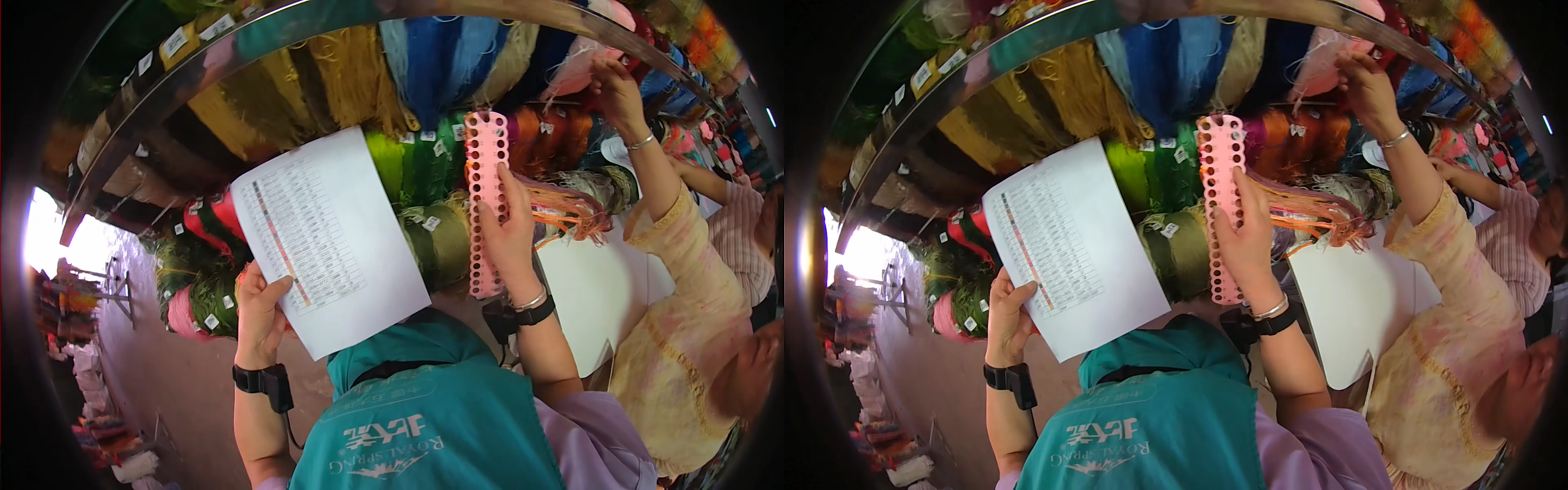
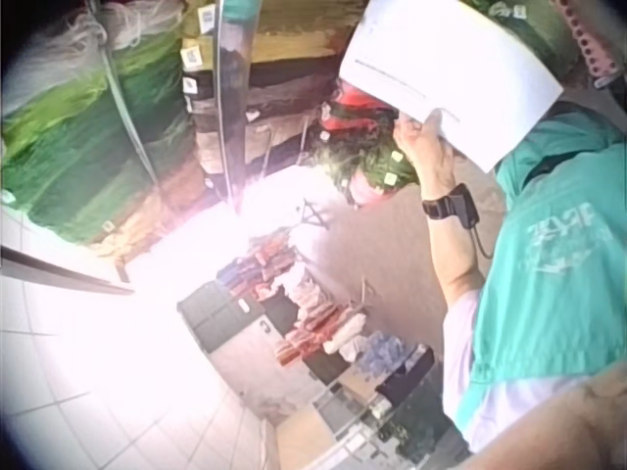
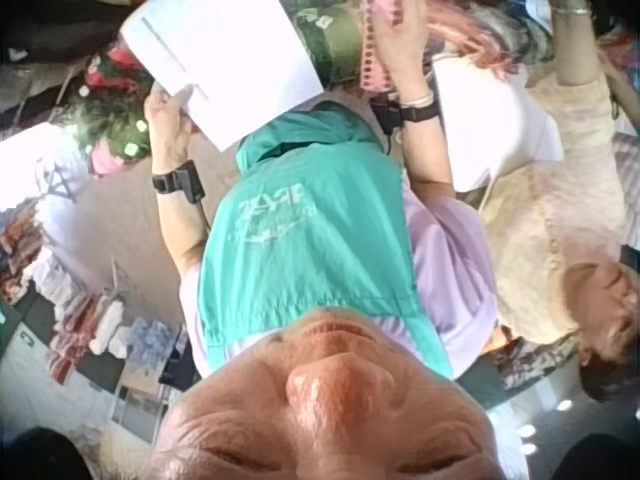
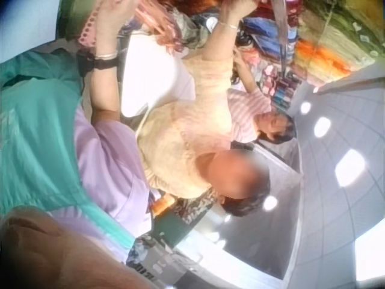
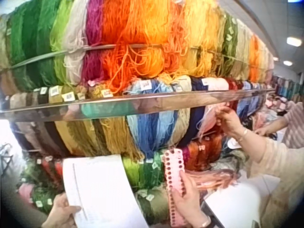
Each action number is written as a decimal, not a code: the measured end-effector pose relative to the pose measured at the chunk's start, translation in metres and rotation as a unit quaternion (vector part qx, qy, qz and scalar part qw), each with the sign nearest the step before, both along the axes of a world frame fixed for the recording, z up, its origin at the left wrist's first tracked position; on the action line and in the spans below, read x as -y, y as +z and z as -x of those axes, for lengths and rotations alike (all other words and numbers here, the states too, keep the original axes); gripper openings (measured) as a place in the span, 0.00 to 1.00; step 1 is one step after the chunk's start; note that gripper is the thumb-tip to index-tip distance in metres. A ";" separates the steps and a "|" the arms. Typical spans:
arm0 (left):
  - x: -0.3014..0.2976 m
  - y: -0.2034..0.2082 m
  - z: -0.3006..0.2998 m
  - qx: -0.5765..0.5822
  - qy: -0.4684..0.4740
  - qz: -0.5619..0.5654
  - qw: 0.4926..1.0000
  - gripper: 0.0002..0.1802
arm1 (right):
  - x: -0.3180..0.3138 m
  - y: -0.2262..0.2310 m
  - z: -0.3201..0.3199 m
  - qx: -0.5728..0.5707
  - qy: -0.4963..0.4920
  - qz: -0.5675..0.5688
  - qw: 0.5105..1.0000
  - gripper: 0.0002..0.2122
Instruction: The person selects colored thread from a rack, matches it to a chart, and threads the strands through a pink plastic organizer. They continue pulling and separating strands from various bundles while checking the chart and organizer before moving to different sections of the storage area.
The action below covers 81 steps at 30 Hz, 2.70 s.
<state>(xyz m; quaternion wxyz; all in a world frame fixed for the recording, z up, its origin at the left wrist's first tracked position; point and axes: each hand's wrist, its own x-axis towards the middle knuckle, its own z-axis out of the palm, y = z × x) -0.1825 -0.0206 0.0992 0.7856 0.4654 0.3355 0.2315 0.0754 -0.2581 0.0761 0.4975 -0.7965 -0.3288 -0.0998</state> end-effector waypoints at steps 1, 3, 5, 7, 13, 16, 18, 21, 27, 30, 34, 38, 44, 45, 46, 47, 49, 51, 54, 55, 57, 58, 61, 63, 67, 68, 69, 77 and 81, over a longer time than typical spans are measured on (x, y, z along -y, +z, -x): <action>-0.001 0.001 0.001 0.001 -0.014 -0.018 1.000 0.21 | -0.001 -0.004 -0.002 0.032 -0.016 0.018 0.999 0.27; -0.003 -0.001 0.001 0.007 -0.033 -0.038 0.999 0.25 | 0.000 -0.012 -0.005 0.054 -0.026 0.022 0.998 0.26; -0.008 -0.005 -0.003 0.026 -0.045 -0.030 0.998 0.29 | 0.001 -0.019 -0.009 -0.010 -0.020 -0.022 1.000 0.26; -0.009 -0.002 -0.005 0.047 -0.059 -0.009 0.997 0.31 | 0.004 -0.024 -0.012 -0.059 -0.022 -0.047 0.997 0.26; -0.013 0.000 -0.001 0.051 -0.065 0.016 0.996 0.32 | -0.001 -0.020 -0.010 -0.065 -0.013 -0.039 0.997 0.25; -0.013 0.001 0.002 0.059 -0.065 0.024 0.996 0.30 | -0.002 -0.019 -0.008 -0.064 -0.013 -0.035 0.997 0.25; -0.014 0.001 0.002 0.062 -0.063 0.026 0.996 0.28 | -0.002 -0.019 -0.008 -0.069 -0.007 -0.043 0.997 0.25; -0.015 0.001 0.003 0.060 -0.060 0.031 0.996 0.25 | -0.002 -0.018 -0.009 -0.062 -0.011 -0.038 0.997 0.25; -0.016 0.003 0.004 0.053 -0.059 0.035 0.996 0.23 | 0.001 -0.016 -0.006 -0.080 -0.008 -0.075 0.994 0.25; -0.017 0.004 0.005 0.045 -0.059 0.023 0.997 0.22 | 0.004 -0.006 0.001 -0.031 -0.029 -0.049 0.998 0.25; -0.020 0.002 0.008 0.037 -0.058 0.014 0.998 0.20 | 0.005 0.008 0.015 -0.054 -0.026 -0.089 0.994 0.25; -0.022 0.001 0.011 0.032 -0.054 0.014 0.998 0.19 | 0.006 0.016 0.027 -0.064 -0.027 -0.099 0.993 0.25; -0.027 0.003 0.018 0.017 -0.071 0.012 0.997 0.18 | 0.013 0.036 0.054 -0.083 -0.028 -0.177 0.980 0.26; -0.029 0.003 0.018 0.023 -0.082 0.013 0.996 0.18 | 0.013 0.040 0.061 -0.040 -0.045 -0.167 0.984 0.26; -0.031 0.002 0.019 0.030 -0.093 0.013 0.995 0.18 | 0.015 0.042 0.067 -0.039 -0.054 -0.167 0.984 0.26; -0.032 0.002 0.018 0.029 -0.102 0.014 0.994 0.18 | 0.016 0.043 0.074 -0.034 -0.059 -0.177 0.982 0.26; -0.035 0.004 0.017 0.061 -0.129 0.024 0.989 0.17 | 0.020 0.044 0.086 -0.028 -0.074 -0.198 0.977 0.25; -0.039 0.004 0.016 0.064 -0.150 0.031 0.986 0.18 | 0.028 0.041 0.103 -0.048 -0.092 -0.202 0.974 0.25; -0.044 0.003 0.014 0.073 -0.187 0.041 0.979 0.18 | 0.036 0.035 0.125 -0.074 -0.110 -0.221 0.966 0.25; -0.046 0.003 0.014 0.078 -0.199 0.045 0.976 0.18 | 0.037 0.033 0.131 -0.080 -0.106 -0.235 0.963 0.26; -0.050 0.007 0.012 0.081 -0.220 0.050 0.971 0.17 | 0.037 0.034 0.134 -0.064 -0.127 -0.208 0.968 0.26; -0.051 0.009 0.013 0.083 -0.229 0.053 0.968 0.17 | 0.035 0.036 0.134 -0.052 -0.136 -0.182 0.972 0.26; -0.052 0.003 0.014 0.068 -0.209 0.040 0.975 0.16 | 0.023 0.044 0.128 -0.094 -0.107 -0.205 0.968 0.25; -0.054 -0.001 0.015 0.056 -0.188 0.032 0.980 0.16 | 0.012 0.039 0.112 -0.109 -0.069 -0.200 0.971 0.25; -0.054 -0.006 0.016 0.085 -0.176 0.029 0.980 0.16 | -0.019 0.032 0.085 -0.107 -0.027 -0.130 0.985 0.25; -0.054 -0.008 0.016 0.090 -0.167 0.027 0.981 0.15 | -0.021 0.019 0.069 -0.113 -0.036 -0.097 0.988 0.24; -0.055 -0.010 0.016 0.091 -0.160 0.019 0.983 0.15 | -0.027 0.017 0.061 -0.099 -0.041 -0.047 0.993 0.23; -0.064 -0.008 0.007 0.019 -0.092 -0.027 0.995 0.16 | -0.060 -0.007 0.003 -0.060 -0.005 0.054 0.997 0.25; -0.067 -0.007 -0.006 -0.034 -0.083 -0.043 0.995 0.16 | -0.060 -0.015 -0.015 -0.044 0.009 0.063 0.997 0.25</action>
